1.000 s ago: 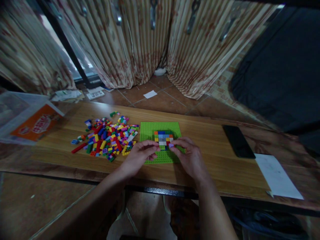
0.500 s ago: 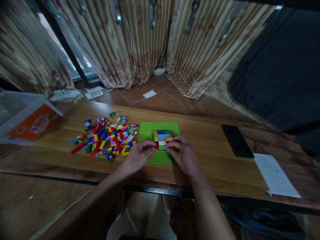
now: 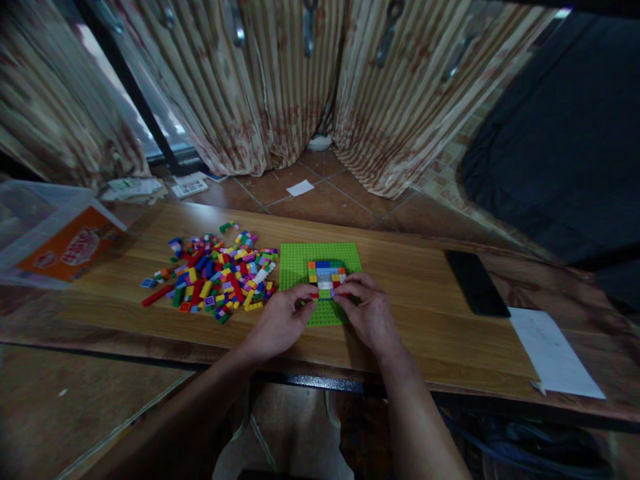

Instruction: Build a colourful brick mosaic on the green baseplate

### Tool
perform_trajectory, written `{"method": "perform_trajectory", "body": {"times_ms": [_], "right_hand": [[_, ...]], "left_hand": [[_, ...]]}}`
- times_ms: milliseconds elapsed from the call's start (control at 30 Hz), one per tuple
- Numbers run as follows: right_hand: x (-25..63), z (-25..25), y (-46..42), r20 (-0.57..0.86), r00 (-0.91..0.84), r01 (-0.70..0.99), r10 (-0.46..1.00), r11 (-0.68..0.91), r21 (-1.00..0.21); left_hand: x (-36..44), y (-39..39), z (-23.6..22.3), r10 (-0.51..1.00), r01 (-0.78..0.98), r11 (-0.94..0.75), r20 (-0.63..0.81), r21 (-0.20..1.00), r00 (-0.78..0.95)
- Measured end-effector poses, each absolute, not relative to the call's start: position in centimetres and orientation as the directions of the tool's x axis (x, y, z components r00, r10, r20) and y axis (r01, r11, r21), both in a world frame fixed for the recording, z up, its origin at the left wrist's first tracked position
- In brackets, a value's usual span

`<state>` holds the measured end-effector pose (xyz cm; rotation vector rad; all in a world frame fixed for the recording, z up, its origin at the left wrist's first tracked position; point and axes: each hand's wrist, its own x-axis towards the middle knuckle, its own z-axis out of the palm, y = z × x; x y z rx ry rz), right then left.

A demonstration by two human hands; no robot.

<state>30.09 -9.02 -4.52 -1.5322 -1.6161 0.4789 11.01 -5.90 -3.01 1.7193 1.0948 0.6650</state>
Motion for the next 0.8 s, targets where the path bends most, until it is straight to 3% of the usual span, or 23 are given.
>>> {"method": "perform_trajectory", "body": {"times_ms": [200,433,800], "right_hand": [[29.98,-4.77,-9.10,0.333,0.095,0.661,0.938,0.190,-0.726],[30.25,-4.79,-8.87,0.350,0.040,0.753,0.936,0.202,-0.626],[29.55,-3.87,-8.94,0.321,-0.062,0.837,0.945,0.224,-0.499]], "left_hand": [[11.10,-6.09,-3.02,0.877,0.448,-0.228,-0.018,0.864,0.480],[11.53,-6.76,-3.24,0.838,0.571,-0.391,0.023,0.722,0.545],[11.68,-6.74,-3.28,0.825,0.572,-0.412,0.024,0.709,0.565]]}}
